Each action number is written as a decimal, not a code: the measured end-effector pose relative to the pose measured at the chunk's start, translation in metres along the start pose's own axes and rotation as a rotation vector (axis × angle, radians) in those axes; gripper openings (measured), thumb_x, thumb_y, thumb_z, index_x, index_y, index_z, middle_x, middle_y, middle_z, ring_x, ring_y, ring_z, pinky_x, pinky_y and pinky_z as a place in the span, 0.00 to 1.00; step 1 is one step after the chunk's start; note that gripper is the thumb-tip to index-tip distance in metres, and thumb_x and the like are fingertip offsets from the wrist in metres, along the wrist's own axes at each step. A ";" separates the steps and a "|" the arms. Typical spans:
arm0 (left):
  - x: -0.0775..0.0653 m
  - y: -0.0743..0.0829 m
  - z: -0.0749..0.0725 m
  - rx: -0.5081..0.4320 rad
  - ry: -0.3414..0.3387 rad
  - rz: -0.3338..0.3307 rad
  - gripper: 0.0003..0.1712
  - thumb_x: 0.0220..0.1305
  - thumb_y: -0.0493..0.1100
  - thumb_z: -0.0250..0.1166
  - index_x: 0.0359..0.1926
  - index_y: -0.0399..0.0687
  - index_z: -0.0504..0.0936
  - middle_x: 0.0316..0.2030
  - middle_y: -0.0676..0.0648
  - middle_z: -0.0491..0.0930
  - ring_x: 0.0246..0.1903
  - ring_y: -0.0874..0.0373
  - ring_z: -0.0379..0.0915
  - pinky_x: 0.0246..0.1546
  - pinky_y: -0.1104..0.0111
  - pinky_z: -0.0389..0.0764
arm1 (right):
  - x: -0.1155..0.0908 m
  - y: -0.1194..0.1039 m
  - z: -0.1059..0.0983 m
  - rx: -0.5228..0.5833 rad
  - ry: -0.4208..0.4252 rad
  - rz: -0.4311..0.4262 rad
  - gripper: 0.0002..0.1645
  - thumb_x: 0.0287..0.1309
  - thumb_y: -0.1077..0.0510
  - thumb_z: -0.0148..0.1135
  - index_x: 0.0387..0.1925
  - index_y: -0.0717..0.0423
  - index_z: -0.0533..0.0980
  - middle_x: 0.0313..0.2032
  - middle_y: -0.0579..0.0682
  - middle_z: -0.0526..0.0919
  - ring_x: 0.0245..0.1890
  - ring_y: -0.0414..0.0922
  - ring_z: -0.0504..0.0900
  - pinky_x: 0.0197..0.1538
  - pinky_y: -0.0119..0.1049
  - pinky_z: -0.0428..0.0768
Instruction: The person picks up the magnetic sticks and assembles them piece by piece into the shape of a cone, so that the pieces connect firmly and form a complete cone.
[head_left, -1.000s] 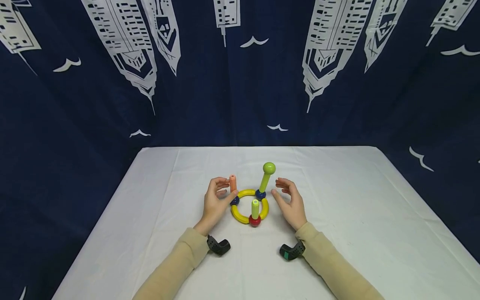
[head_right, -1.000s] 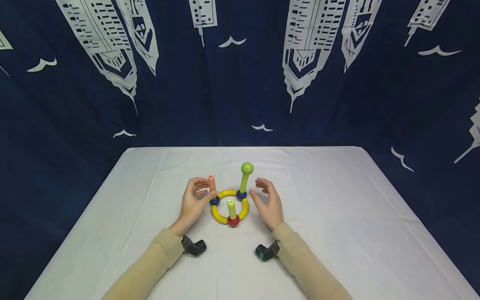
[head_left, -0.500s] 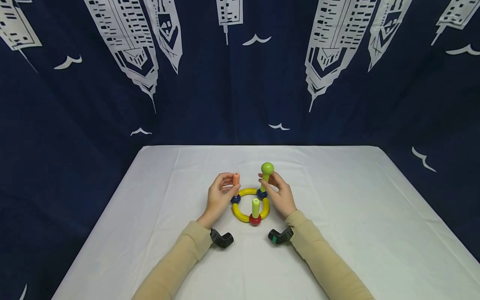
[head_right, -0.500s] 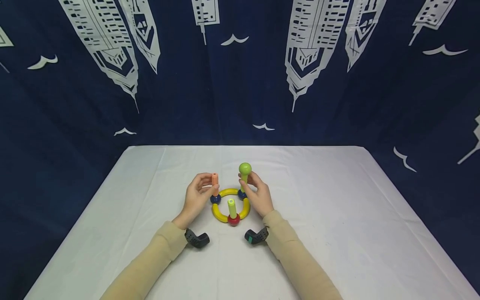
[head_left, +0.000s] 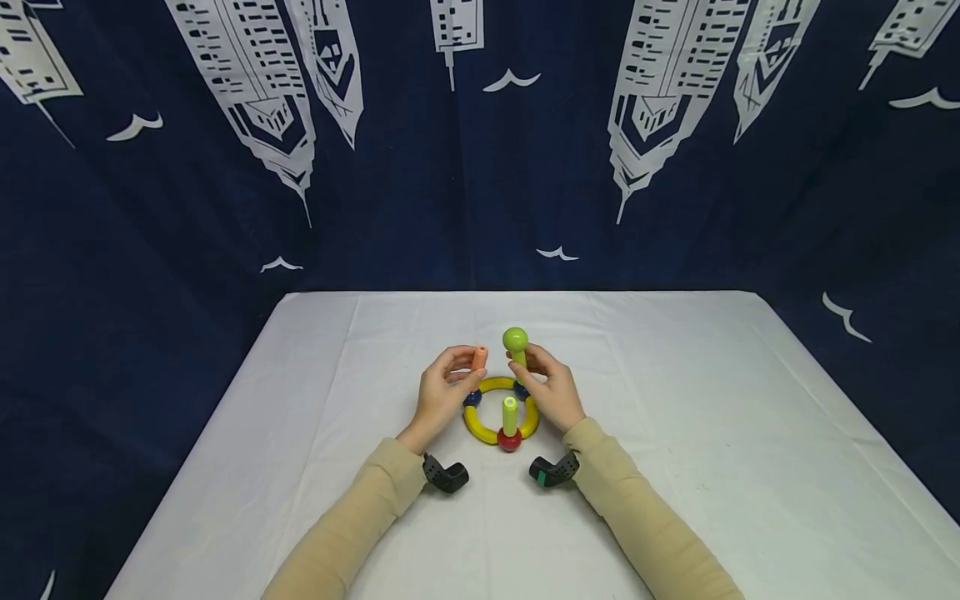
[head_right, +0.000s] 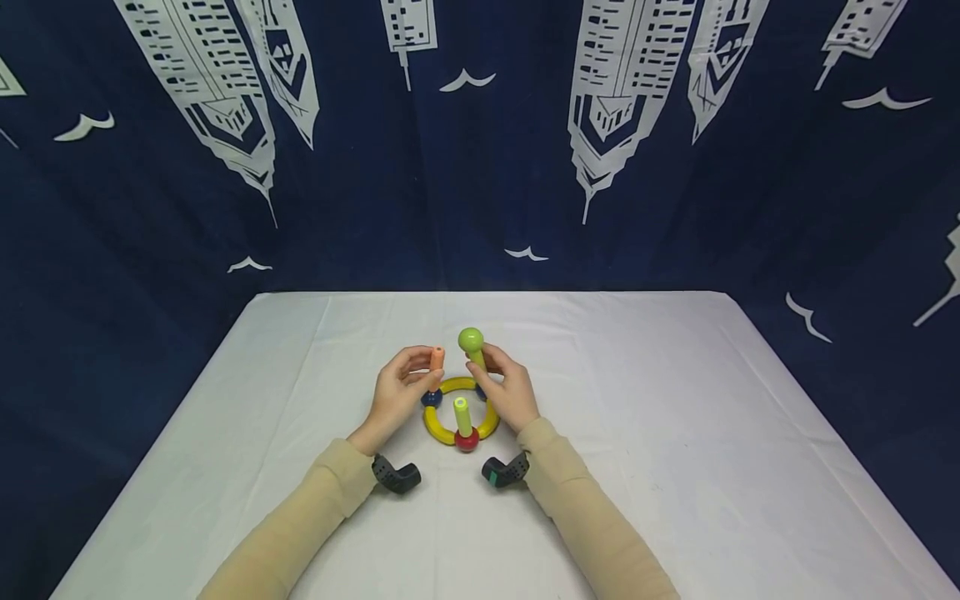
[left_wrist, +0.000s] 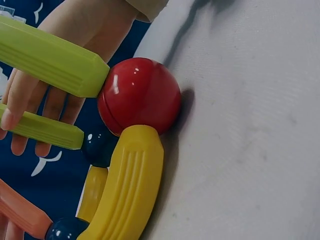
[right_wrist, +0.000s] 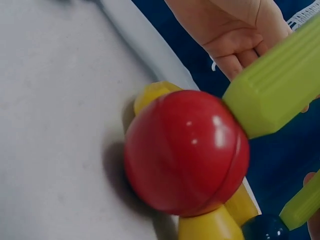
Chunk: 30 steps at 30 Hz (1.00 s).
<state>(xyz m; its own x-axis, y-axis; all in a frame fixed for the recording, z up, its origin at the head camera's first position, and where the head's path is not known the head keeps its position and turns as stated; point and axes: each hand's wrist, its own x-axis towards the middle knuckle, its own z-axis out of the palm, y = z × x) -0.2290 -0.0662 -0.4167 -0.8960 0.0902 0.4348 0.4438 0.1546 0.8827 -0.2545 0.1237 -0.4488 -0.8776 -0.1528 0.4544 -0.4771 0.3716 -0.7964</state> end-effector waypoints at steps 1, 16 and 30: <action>0.000 0.000 0.000 0.004 -0.001 0.000 0.18 0.58 0.32 0.65 0.50 0.30 0.75 0.46 0.34 0.78 0.46 0.42 0.75 0.46 0.50 0.76 | 0.000 0.000 0.000 -0.003 -0.002 0.006 0.20 0.63 0.53 0.58 0.55 0.55 0.74 0.46 0.52 0.82 0.44 0.48 0.81 0.52 0.48 0.75; 0.006 -0.017 0.004 0.021 -0.031 0.008 0.19 0.57 0.32 0.66 0.50 0.31 0.76 0.44 0.35 0.80 0.45 0.43 0.76 0.45 0.52 0.77 | 0.004 -0.004 0.004 -0.032 -0.032 0.055 0.24 0.61 0.49 0.60 0.56 0.56 0.75 0.41 0.54 0.83 0.43 0.50 0.81 0.50 0.49 0.76; 0.008 -0.037 0.006 0.039 -0.078 0.020 0.19 0.59 0.39 0.67 0.50 0.38 0.78 0.44 0.42 0.80 0.45 0.50 0.77 0.45 0.58 0.78 | 0.003 -0.005 0.005 -0.045 -0.062 0.054 0.26 0.61 0.48 0.60 0.57 0.55 0.74 0.44 0.54 0.83 0.45 0.51 0.80 0.50 0.52 0.76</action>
<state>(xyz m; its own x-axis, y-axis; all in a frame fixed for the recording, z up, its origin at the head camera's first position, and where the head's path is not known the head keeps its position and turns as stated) -0.2529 -0.0655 -0.4469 -0.8838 0.1695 0.4361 0.4635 0.1899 0.8655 -0.2550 0.1170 -0.4451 -0.9038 -0.1872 0.3849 -0.4278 0.4216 -0.7995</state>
